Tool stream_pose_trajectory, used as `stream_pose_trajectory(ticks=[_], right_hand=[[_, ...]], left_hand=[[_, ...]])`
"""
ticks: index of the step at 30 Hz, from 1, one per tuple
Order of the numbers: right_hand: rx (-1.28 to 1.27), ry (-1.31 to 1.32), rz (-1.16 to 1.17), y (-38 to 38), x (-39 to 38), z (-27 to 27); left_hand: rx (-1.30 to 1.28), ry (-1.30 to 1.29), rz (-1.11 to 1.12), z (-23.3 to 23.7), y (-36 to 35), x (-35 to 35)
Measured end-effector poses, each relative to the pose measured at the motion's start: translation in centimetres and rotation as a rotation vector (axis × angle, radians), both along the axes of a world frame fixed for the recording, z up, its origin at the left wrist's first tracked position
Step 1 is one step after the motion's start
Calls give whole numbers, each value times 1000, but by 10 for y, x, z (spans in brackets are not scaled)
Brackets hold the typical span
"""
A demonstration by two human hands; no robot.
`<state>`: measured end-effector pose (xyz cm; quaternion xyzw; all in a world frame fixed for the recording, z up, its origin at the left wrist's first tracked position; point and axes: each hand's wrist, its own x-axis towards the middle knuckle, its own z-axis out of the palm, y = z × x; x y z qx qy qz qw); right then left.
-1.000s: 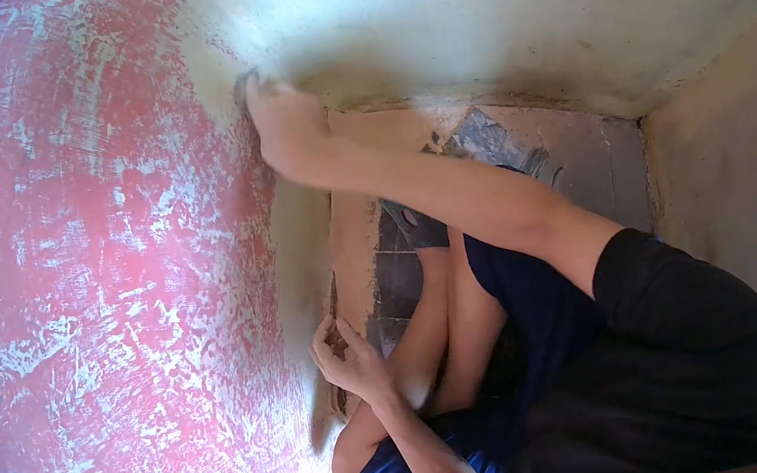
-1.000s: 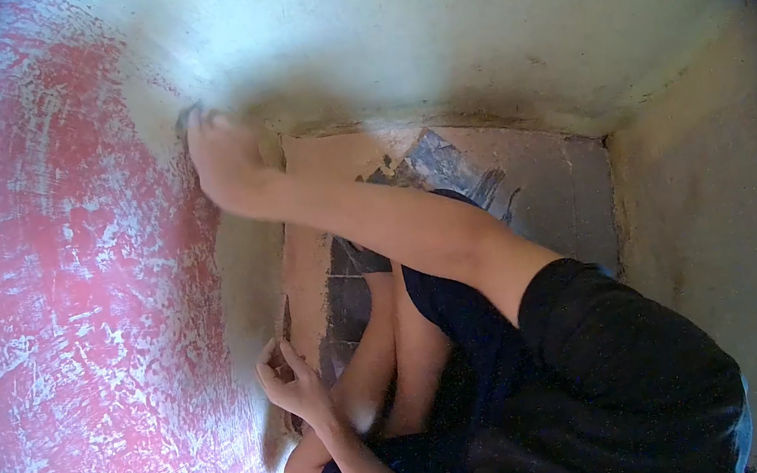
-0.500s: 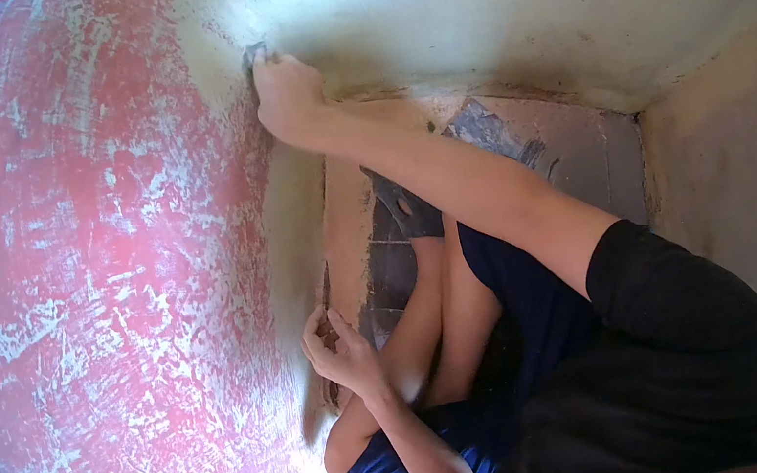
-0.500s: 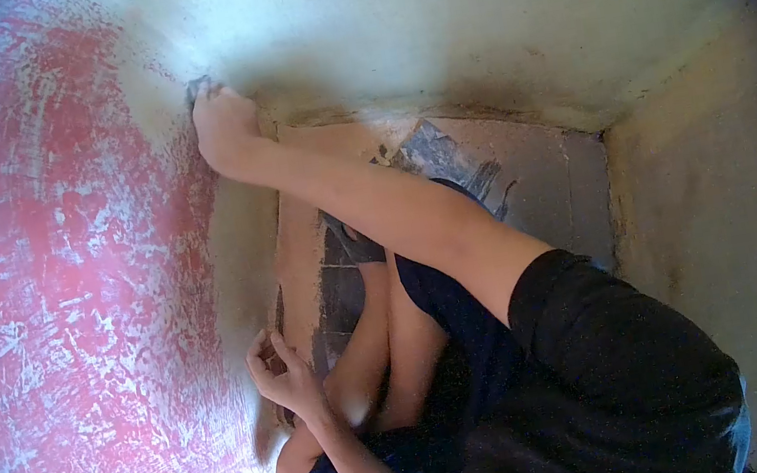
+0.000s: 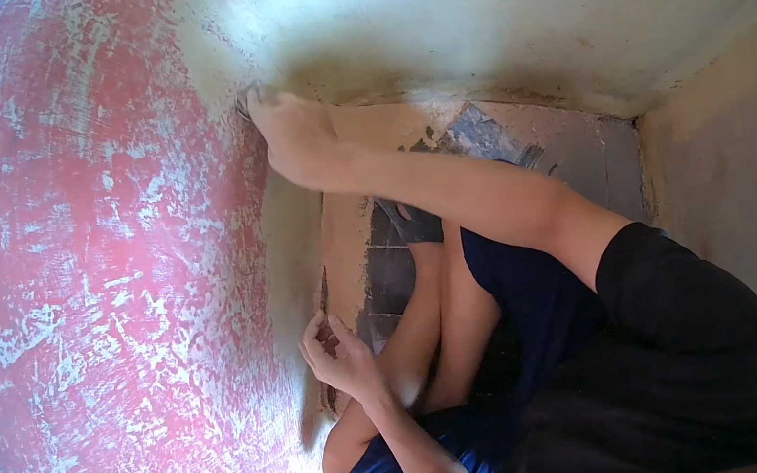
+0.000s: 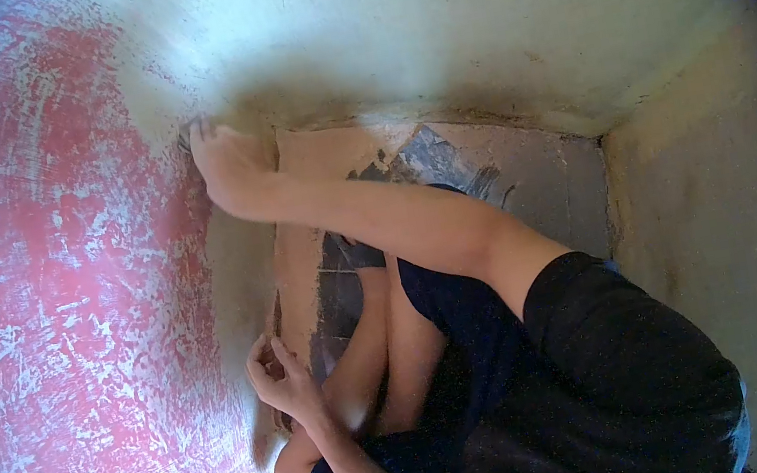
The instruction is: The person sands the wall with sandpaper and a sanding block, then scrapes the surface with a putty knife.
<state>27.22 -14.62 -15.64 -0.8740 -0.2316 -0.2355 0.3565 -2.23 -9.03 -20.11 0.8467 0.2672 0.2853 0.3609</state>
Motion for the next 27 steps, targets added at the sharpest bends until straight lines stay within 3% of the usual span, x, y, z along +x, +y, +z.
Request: stream_pose_trajectory(ticks=[1,3,7,9,10,12,13,14,16,19,20,22,23,26,27], right_hand=[[-4,12,1,-3,16,-2],[66,471,-71,-4,67,3],[81,236,-186,8,9,6],[3,54,-13,-2,-11,10],[-3,62,-11,-3,9,6],[39,349,-150,-2,66,1],[-12,484,-105,-10,57,29],[-12,477,-101,0,45,21],[61,49,-286,23,19,-10],[116,-146,-111,9,-8,2],[113,-140,-110,5,11,0],[179,433,-111,0,70,0],[25,341,-149,-1,54,24],[42,182,-62,0,-19,34],[149,-83,67,1,-26,19]], left_hand=[[3,-3,-3,1,-1,2],[16,-10,-4,2,2,-4],[-28,-6,3,-2,2,-6],[-14,-17,-4,0,1,-2],[4,-20,0,2,1,1],[29,-20,6,5,0,-5],[-6,-30,7,5,-2,-6],[-42,-42,7,5,-2,-5],[-40,-32,-1,5,-2,-7],[-1,-16,-30,7,-1,-2],[37,-7,-47,9,-2,-3],[38,6,-43,11,-4,-9],[34,6,-40,11,-5,-7],[-30,9,-36,8,-6,-7],[-32,9,-38,9,-6,-4]])
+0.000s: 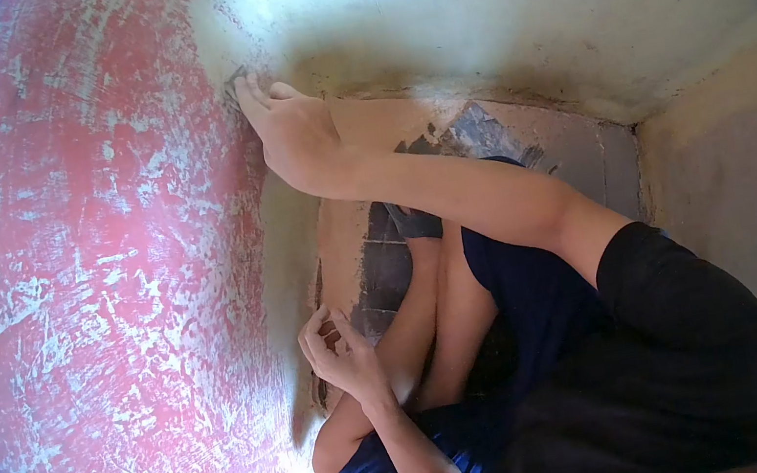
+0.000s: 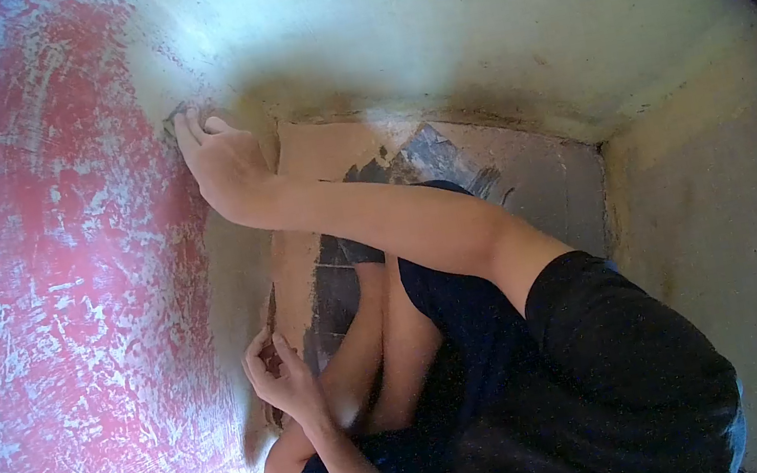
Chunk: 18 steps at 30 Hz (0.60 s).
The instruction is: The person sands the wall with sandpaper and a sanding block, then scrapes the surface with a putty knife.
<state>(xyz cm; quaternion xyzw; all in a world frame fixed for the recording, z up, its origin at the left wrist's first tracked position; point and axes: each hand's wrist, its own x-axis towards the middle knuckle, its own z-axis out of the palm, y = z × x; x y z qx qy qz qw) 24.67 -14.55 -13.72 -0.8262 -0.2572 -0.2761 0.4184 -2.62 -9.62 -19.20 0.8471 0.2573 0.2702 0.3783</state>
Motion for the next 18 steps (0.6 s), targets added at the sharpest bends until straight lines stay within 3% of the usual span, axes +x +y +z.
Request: stream_pose_trajectory(ticks=[1,3,7,9,11,14,17,18], right_hand=[[-3,6,1,2,16,-1],[-87,139,-232,8,55,-2],[-104,208,-243,3,42,12],[-83,-54,-72,3,0,4],[-78,-66,-75,3,17,6],[-172,131,-252,17,60,8],[-58,43,-321,16,41,-1],[-71,-75,-220,11,18,-6]], left_hand=[[11,-5,-3,3,-1,2],[22,5,-9,4,-3,-3],[16,-22,-8,-2,-2,-3],[24,-33,-22,-2,-2,2],[59,-35,-15,-2,-2,3],[98,-21,-23,-1,-1,0],[31,-15,-20,-4,-2,-2],[31,-19,-22,-4,-2,1]])
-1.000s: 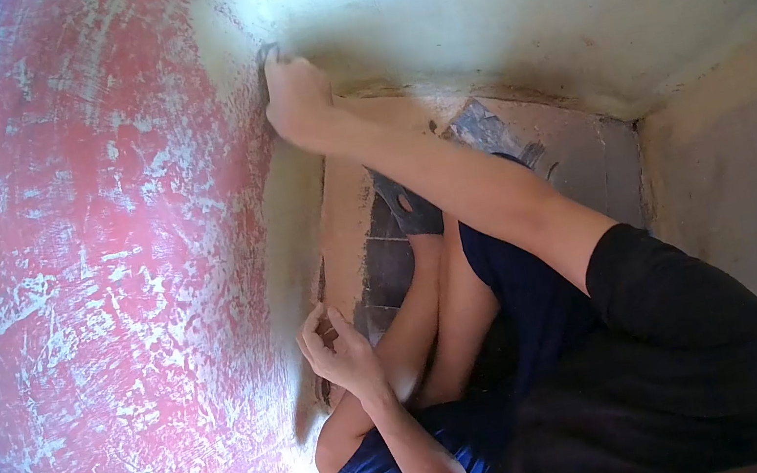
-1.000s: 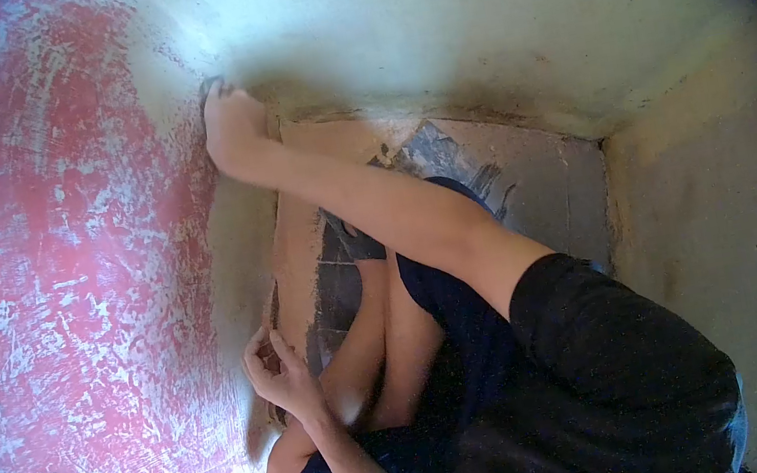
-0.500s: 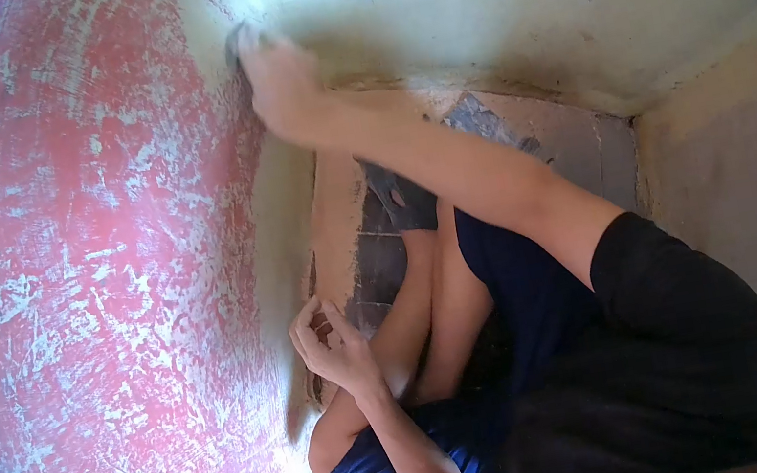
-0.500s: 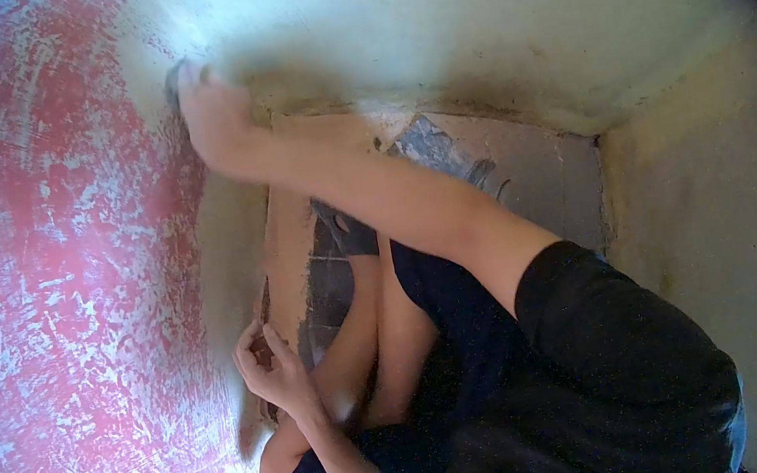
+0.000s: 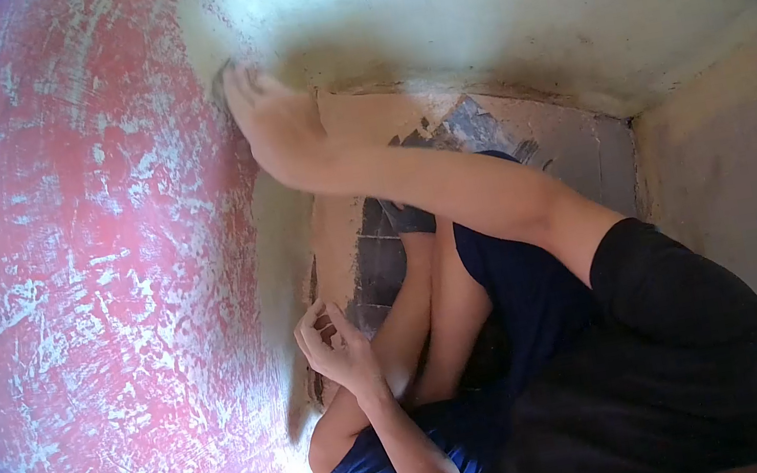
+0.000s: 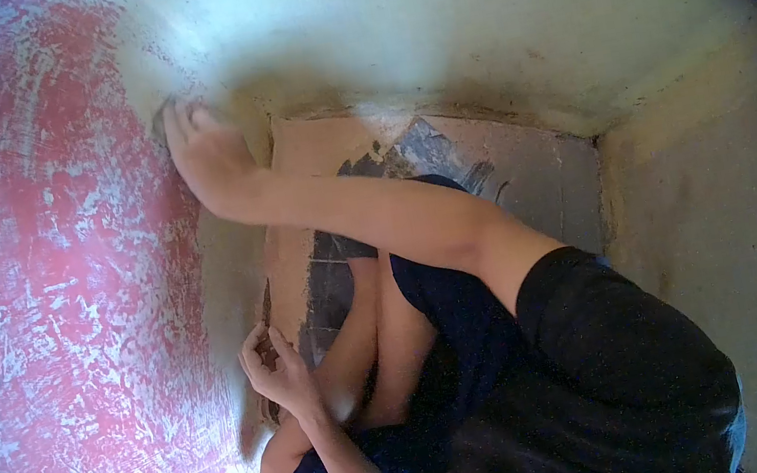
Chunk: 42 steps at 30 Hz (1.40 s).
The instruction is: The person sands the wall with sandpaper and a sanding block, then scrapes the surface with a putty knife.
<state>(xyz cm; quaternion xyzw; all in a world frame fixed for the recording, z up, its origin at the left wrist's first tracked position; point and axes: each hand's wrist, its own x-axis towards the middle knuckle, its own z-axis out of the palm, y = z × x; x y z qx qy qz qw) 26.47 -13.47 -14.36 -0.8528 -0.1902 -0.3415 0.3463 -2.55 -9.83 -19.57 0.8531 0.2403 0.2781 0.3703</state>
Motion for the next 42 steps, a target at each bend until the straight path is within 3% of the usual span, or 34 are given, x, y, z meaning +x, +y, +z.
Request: stream_pose_trajectory(ticks=[2,4,7,9,11,12,14,15,18,20,21,23,25,27,28,30,31,33,34,35,37,41,42], right_hand=[[-31,-109,109,-3,4,4],[-112,-23,-158,-4,44,14],[-17,-34,-153,2,51,11],[-113,20,-155,1,14,11],[-178,-230,-14,-10,-2,10],[-180,-225,-11,-11,15,16],[-210,161,-87,-10,52,32],[-207,155,-84,-4,45,31],[-142,58,-187,2,5,18],[-42,-198,40,-5,-12,10],[-44,-194,43,-4,8,11],[-160,163,-122,-3,52,29],[-223,230,-61,-4,39,35],[-171,-16,-213,4,-7,26],[-173,-16,-217,2,-6,24],[-93,-267,-44,-3,-6,21],[-96,-257,-39,-6,7,24],[-259,279,53,-13,49,42],[-109,130,-76,-4,41,37],[-109,126,-80,-2,21,30],[-210,-255,-67,1,-16,21],[-235,-243,-155,-8,12,32],[-258,11,-42,-15,34,48]], left_hand=[[-13,-4,8,0,0,1],[39,-1,-3,6,-3,2],[74,-19,-7,0,1,-5],[40,-26,-13,-4,0,0],[-8,-6,1,-3,0,1],[-10,-1,3,-1,-2,3],[42,-9,-10,7,-3,2],[46,-14,-6,4,-2,-1],[1,-6,-15,-5,0,-1],[17,18,10,-1,-2,1],[14,21,12,-1,-4,3],[73,-14,2,3,-4,1],[40,-15,13,-1,-3,-2],[2,-6,13,-3,-1,-2],[4,0,13,-4,0,-1],[2,6,19,-1,-1,4],[44,-12,6,2,-2,6],[90,-23,-5,5,-1,-3],[53,-1,11,2,-2,-4],[16,24,21,1,-2,-5],[12,20,10,1,-1,-1],[38,-5,10,3,-3,1],[40,-3,12,3,-2,-3]])
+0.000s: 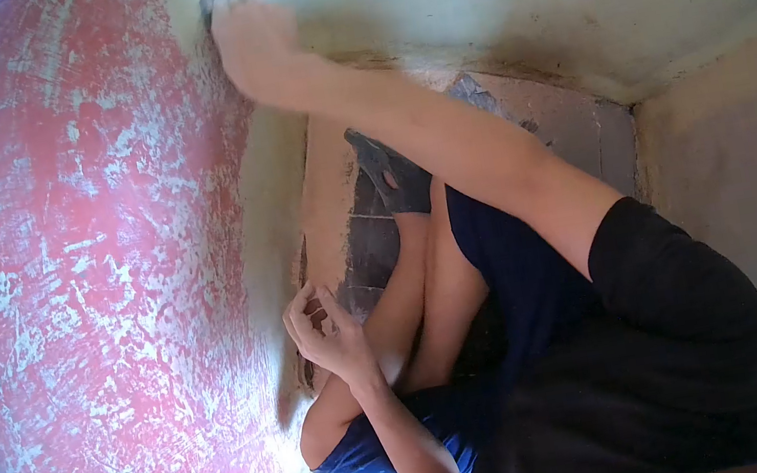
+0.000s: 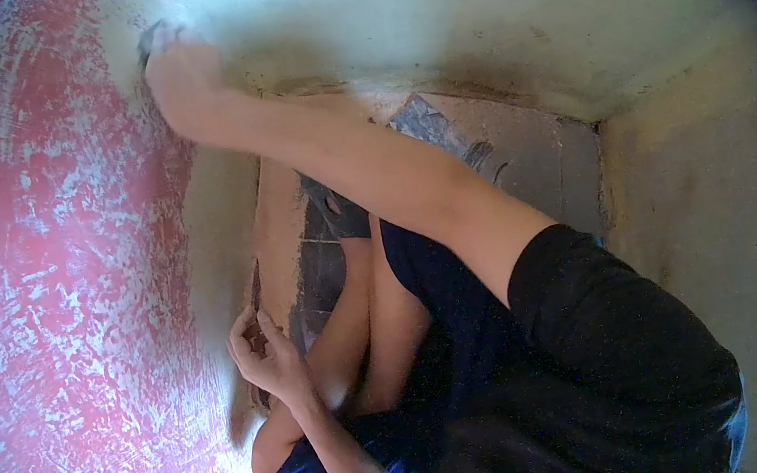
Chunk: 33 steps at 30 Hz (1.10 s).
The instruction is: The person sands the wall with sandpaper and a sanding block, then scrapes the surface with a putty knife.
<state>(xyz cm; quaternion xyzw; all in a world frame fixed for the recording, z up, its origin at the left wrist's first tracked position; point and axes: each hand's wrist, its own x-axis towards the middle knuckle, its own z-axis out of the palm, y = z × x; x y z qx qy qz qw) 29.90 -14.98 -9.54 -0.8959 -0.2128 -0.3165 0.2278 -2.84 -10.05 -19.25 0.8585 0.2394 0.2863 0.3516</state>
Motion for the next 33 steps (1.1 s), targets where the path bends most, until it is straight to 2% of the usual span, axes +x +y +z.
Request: stream_pose_trajectory(ticks=[1,2,3,5,6,7,9,12,13,15,16,18,19,21,22,24,25,27,28,30,33], right_hand=[[-21,263,79,-5,11,10],[84,89,-37,7,0,0],[87,80,-40,12,-20,-8],[16,-183,45,20,-61,-25],[89,-284,88,18,-62,-30],[85,-278,88,17,-49,-30],[83,-69,-118,17,-16,-20],[103,15,-93,15,-2,-16],[107,10,-95,16,-15,-20],[184,-266,116,16,-51,-36],[182,-266,116,16,-42,-35],[179,-87,-49,14,-13,-32],[179,-74,-48,11,-6,-29],[142,200,0,3,12,-11],[144,192,-5,4,-1,-16],[111,-83,113,13,-41,-37],[109,-86,112,13,-35,-36],[155,-307,5,15,-24,-38],[157,-290,4,13,-15,-37],[92,223,-6,5,6,-13],[129,80,-39,12,-15,-29]], left_hand=[[-10,-1,2,-1,-1,-2],[-17,-4,0,-1,-2,-3],[-15,-13,-3,-3,1,-1],[-22,27,4,-5,2,-2],[-24,29,1,-5,3,1],[-7,32,4,-3,2,3],[15,51,9,-1,1,-3],[7,-6,-20,0,-2,-1],[-15,3,-14,-1,-2,-2],[-42,10,-11,-3,-1,2],[-45,9,-7,-4,1,3],[-50,23,0,-5,-1,-1],[-27,32,-5,-2,-2,-3],[-2,18,-10,-2,-3,-1],[-11,18,-17,-5,-2,-2],[-19,12,-23,-7,0,2],[-29,13,-19,-7,-1,4],[-37,31,-15,-6,-1,3],[-14,31,-15,-4,-2,2],[2,20,-17,-4,-5,4],[41,9,-28,-5,-5,7]])
